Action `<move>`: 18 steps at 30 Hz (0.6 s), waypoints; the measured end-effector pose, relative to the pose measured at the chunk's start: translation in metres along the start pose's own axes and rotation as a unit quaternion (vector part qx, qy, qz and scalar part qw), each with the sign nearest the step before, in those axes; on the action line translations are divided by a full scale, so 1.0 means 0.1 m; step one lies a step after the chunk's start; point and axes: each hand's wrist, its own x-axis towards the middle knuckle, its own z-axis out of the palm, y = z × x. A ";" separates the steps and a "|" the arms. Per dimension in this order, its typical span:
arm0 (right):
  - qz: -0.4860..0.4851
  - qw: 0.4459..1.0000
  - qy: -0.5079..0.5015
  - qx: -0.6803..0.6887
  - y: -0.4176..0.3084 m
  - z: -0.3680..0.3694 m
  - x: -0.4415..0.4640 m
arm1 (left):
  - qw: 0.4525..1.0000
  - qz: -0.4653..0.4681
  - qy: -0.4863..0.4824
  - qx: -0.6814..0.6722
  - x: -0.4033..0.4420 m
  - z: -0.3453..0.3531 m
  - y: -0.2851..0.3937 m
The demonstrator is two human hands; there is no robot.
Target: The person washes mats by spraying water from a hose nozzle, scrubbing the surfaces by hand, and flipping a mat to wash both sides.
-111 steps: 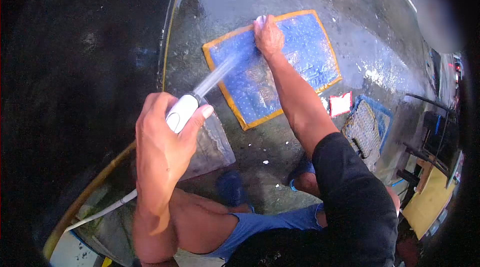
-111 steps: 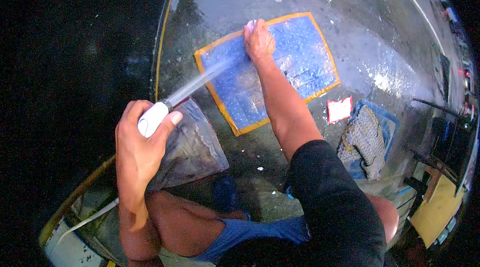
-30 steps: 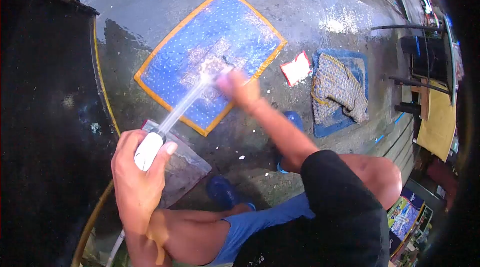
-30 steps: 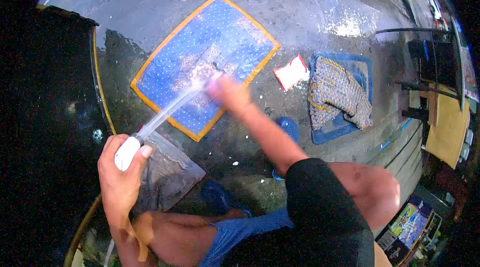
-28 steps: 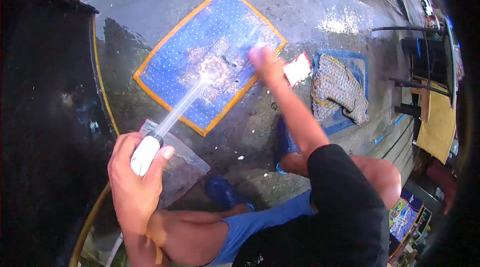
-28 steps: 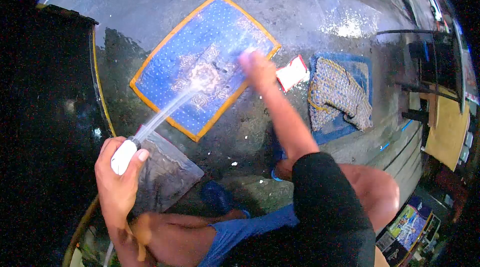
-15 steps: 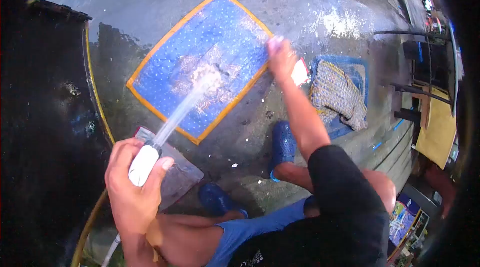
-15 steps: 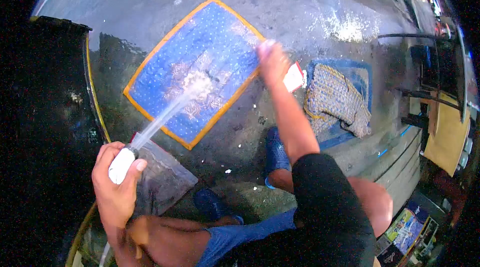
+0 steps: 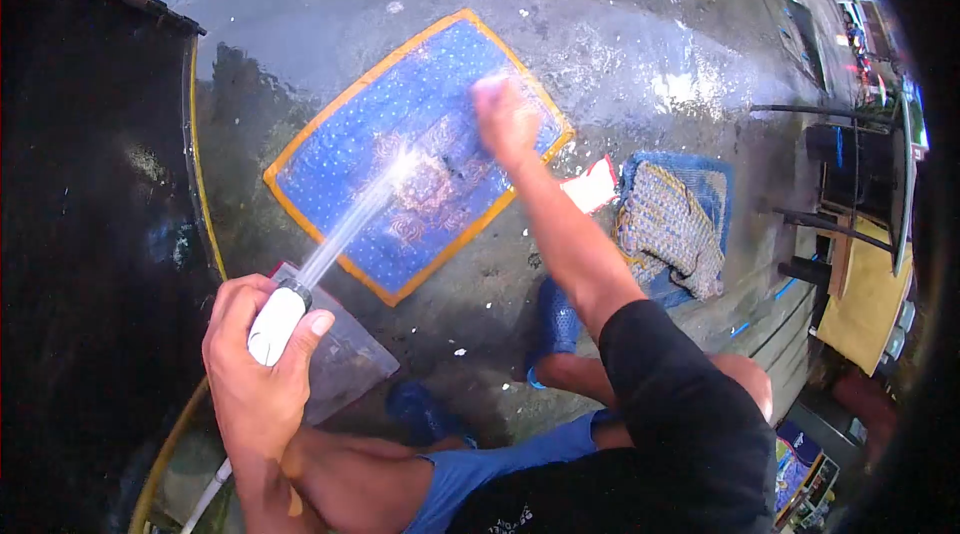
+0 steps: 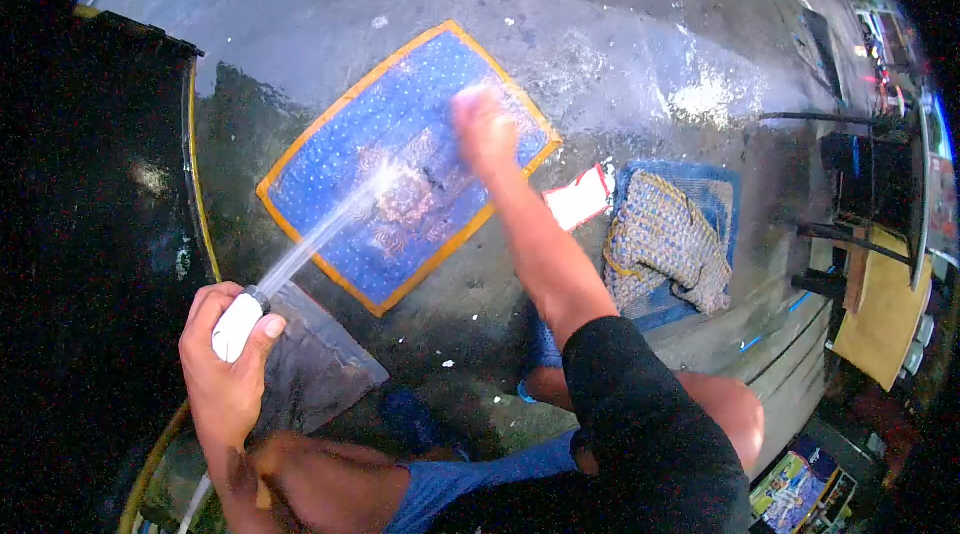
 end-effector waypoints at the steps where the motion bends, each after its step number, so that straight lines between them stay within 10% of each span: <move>1: -0.023 0.999 -0.030 -0.005 -0.13 -0.03 0.00 | 1.000 0.004 0.000 0.004 0.01 0.01 0.01; 5: -0.003 0.999 -0.023 -0.036 0.12 -0.26 0.00 | 1.000 0.025 -0.014 0.009 0.01 0.03 0.09; 10: 0.304 0.942 0.043 -0.138 0.50 -0.66 -0.14 | 0.999 0.036 0.002 -0.008 -0.05 -0.04 0.10; 18: 0.062 0.997 0.027 -0.039 -0.89 0.54 1.45 | 1.000 0.014 -0.003 0.005 0.02 -0.02 0.04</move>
